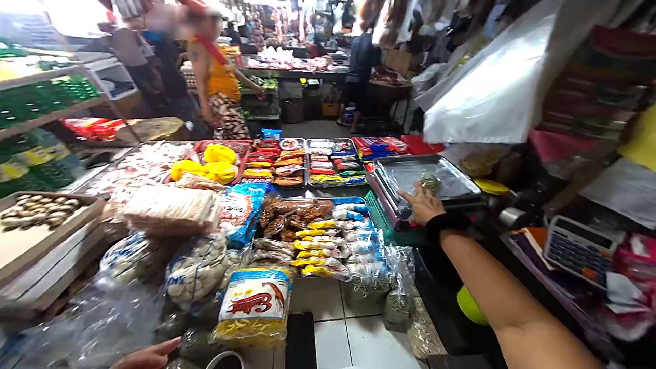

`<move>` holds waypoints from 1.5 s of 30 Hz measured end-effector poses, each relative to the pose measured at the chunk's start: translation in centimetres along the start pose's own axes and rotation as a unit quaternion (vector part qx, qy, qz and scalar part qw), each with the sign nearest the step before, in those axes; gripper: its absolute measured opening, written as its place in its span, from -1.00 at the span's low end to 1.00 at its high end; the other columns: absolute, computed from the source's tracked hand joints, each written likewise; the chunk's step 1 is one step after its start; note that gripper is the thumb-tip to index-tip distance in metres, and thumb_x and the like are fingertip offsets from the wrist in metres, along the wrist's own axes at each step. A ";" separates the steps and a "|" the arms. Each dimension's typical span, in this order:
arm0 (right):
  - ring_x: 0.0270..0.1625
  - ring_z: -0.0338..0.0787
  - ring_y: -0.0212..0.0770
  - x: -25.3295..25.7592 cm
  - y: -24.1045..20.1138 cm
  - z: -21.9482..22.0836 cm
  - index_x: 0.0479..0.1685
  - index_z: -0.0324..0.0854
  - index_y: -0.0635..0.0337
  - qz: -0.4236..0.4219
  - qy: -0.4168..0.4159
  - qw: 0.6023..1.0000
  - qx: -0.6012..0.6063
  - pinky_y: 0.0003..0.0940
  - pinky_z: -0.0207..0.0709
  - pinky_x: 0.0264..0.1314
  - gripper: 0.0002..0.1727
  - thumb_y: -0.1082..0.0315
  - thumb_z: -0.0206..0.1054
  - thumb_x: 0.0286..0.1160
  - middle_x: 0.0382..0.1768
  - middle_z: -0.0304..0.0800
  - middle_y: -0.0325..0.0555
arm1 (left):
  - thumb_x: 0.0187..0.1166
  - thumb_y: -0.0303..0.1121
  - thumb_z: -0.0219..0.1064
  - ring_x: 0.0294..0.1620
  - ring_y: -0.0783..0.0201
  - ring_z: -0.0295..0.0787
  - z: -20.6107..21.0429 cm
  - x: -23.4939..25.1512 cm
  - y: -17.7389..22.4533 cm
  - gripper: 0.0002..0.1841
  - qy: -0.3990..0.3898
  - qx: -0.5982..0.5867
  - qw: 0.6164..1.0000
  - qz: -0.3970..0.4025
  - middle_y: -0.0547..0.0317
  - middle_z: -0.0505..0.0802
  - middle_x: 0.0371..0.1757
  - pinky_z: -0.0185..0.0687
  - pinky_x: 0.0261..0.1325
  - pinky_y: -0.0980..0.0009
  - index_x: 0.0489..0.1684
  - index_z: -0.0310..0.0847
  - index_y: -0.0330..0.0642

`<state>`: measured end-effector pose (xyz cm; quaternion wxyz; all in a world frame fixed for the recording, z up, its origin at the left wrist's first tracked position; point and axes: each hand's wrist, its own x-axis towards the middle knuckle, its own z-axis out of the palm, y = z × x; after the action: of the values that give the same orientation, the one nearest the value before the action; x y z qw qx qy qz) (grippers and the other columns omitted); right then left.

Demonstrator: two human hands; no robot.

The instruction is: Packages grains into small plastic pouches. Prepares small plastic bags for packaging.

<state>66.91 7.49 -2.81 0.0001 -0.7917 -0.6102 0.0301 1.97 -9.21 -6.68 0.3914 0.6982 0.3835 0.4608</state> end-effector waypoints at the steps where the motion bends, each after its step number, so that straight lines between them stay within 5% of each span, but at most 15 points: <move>1: 0.53 0.48 0.53 0.4 0.8 0.1 0.48 0.67 0.05 -0.016 0.036 0.998 0.045 0.52 0.42 0.38 -0.40 0.49 0.52 0.33 0.66 0.35 0.37 | 0.75 -0.28 0.26 0.36 0.19 0.79 0.0 -0.1 0.0 -0.79 0.001 0.001 1.000 0.001 0.13 0.87 0.29 0.69 0.46 0.13 0.10 0.71 -0.19; 2: 0.41 0.64 0.45 0.8 1.7 0.1 0.21 0.77 0.33 -0.018 0.085 0.990 0.110 0.45 0.45 0.40 -0.68 0.51 0.35 0.51 0.40 0.63 0.41 | 0.74 -0.28 0.27 0.35 0.21 0.80 0.0 -0.1 0.2 -0.80 0.004 0.003 1.000 0.004 0.17 0.87 0.28 0.70 0.44 0.17 0.09 0.73 -0.14; 4: 0.21 0.76 0.45 1.6 3.5 -1.3 0.17 0.64 0.62 0.046 0.179 0.945 0.271 0.39 0.50 0.38 -0.65 0.41 0.14 0.77 0.13 0.74 0.57 | 0.73 -0.27 0.29 0.35 0.26 0.80 0.3 0.3 0.9 -0.83 0.008 0.007 1.000 0.008 0.23 0.87 0.27 0.71 0.42 0.22 0.08 0.74 -0.05; 7: 0.05 0.86 0.29 2.4 5.9 -5.9 0.25 0.58 0.64 0.076 0.316 0.856 0.402 0.18 0.64 0.32 -0.54 0.28 0.07 0.84 0.04 0.78 0.51 | 0.71 -0.21 0.32 0.40 0.27 0.77 1.6 2.0 2.8 -0.80 0.004 0.015 0.999 0.028 0.32 0.86 0.31 0.69 0.45 0.25 0.15 0.76 0.10; 9: -0.01 0.89 0.19 2.3 6.1 -9.3 0.17 0.61 0.62 0.024 0.360 0.842 0.402 0.13 0.70 0.27 -0.52 0.25 0.01 0.85 -0.02 0.81 0.44 | 0.67 -0.14 0.36 0.47 0.16 0.72 2.9 3.7 3.8 -0.73 -0.005 0.020 0.997 0.070 0.26 0.84 0.36 0.65 0.53 0.17 0.24 0.75 0.10; 14: -0.41 0.80 -0.33 -5.0 0.9 -16.1 -0.10 0.62 0.45 -0.142 0.331 0.847 0.390 -0.29 0.78 -0.19 -0.50 0.14 -0.04 0.88 -0.36 0.80 -0.06 | 0.47 0.13 0.50 0.53 0.00 0.67 12.7 9.6 6.0 -0.37 -0.041 -0.026 0.980 0.191 0.09 0.79 0.44 0.65 0.56 0.03 0.44 0.67 -0.04; 19: -0.50 0.74 -0.40 -16.7 -6.6 -14.9 -0.16 0.65 0.26 -0.248 0.183 0.846 0.436 -0.41 0.73 -0.41 -0.67 0.29 0.00 0.84 -0.44 0.78 -0.24 | 0.03 0.04 0.78 0.64 0.12 0.52 27.3 13.4 6.7 0.15 -0.153 -0.087 0.970 0.165 -0.23 0.60 0.59 0.44 0.70 0.15 0.65 0.31 -0.52; 21: -0.52 0.77 -0.38 -20.2 -8.5 -12.3 -0.24 0.67 0.23 -0.276 0.120 0.818 0.490 -0.40 0.75 -0.45 -0.70 0.36 0.04 0.78 -0.48 0.80 -0.24 | 0.02 0.07 0.77 0.38 0.18 0.74 31.7 12.9 5.6 0.03 -0.127 -0.073 0.978 0.151 -0.16 0.79 0.33 0.62 0.51 0.18 0.49 0.48 -0.48; 24: -0.39 0.77 -0.52 -23.1 -9.2 -8.7 -0.23 0.67 0.20 -0.312 0.059 0.782 0.536 -0.54 0.73 -0.29 -0.67 0.34 0.01 0.85 -0.41 0.79 -0.40 | 0.20 -0.21 0.71 -0.06 0.41 0.90 34.2 10.8 4.5 -0.49 -0.137 -0.147 0.970 0.140 0.09 0.94 -0.13 0.84 0.16 0.34 0.01 0.74 -0.38; 27: -0.38 0.77 -0.54 -24.3 -7.7 -7.6 -0.23 0.65 0.22 -0.336 0.023 0.762 0.553 -0.57 0.73 -0.26 -0.65 0.34 -0.01 0.88 -0.38 0.79 -0.40 | 0.19 -0.45 0.62 -0.08 0.47 0.88 35.3 9.1 4.1 -0.64 -0.219 -0.208 0.943 0.140 0.10 0.93 -0.15 0.81 0.15 0.43 -0.07 0.73 -0.42; 31: -0.35 0.82 -0.49 -24.7 -4.2 -9.4 -0.15 0.70 0.26 -0.254 -0.018 0.786 0.564 -0.51 0.78 -0.22 -0.62 0.37 -0.08 0.85 -0.29 0.86 -0.33 | 0.15 -0.64 0.54 -0.05 0.49 0.86 36.4 11.4 4.6 -0.66 -0.352 -0.274 0.890 0.096 0.21 0.94 -0.10 0.79 0.17 0.41 -0.05 0.76 -0.38; 35: -0.35 0.87 -0.33 -24.1 0.4 -10.0 -0.08 0.70 0.28 -0.178 -0.033 0.765 0.618 -0.41 0.80 -0.23 -0.59 0.33 -0.11 0.88 -0.23 0.92 -0.13 | 0.26 -0.48 0.64 -0.17 0.48 0.84 38.9 13.8 5.5 -0.74 -0.408 -0.246 0.878 0.043 0.26 0.91 -0.24 0.80 0.07 0.41 -0.14 0.77 -0.31; 39: -0.38 0.87 -0.32 -24.4 4.3 -10.1 -0.18 0.66 0.25 -0.148 -0.018 0.767 0.624 -0.40 0.80 -0.23 -0.58 0.34 -0.13 0.89 -0.34 0.89 -0.14 | 0.13 -0.33 0.74 -0.21 0.60 0.80 41.4 15.6 7.7 -0.63 -0.401 -0.127 0.906 0.041 0.34 0.89 -0.26 0.76 0.04 0.53 -0.14 0.76 -0.24; 42: -0.41 0.81 -0.38 -24.0 7.7 -9.5 -0.23 0.63 0.23 -0.146 0.002 0.778 0.611 -0.45 0.75 -0.27 -0.65 0.34 -0.05 0.84 -0.46 0.81 -0.23 | 0.22 -0.19 0.66 -0.22 0.40 0.82 43.1 17.0 8.8 -0.63 -0.377 0.017 0.925 0.044 0.17 0.89 -0.27 0.75 0.03 0.30 -0.17 0.77 -0.26; 45: -0.45 0.67 -0.42 -23.8 10.7 -8.7 -0.15 0.70 0.27 -0.119 0.040 0.882 0.455 -0.45 0.60 -0.32 -0.75 0.21 0.36 0.62 -0.46 0.73 -0.22 | 0.47 -0.19 0.47 -0.06 -0.02 0.83 44.2 18.7 9.7 -0.68 -0.422 0.175 0.890 0.007 -0.13 0.87 -0.17 0.65 0.12 -0.12 -0.14 0.77 -0.34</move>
<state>71.61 -17.87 6.62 0.3878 -0.6263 -0.6189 0.2725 50.58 -4.82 -3.45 0.3849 0.8865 0.2517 0.0509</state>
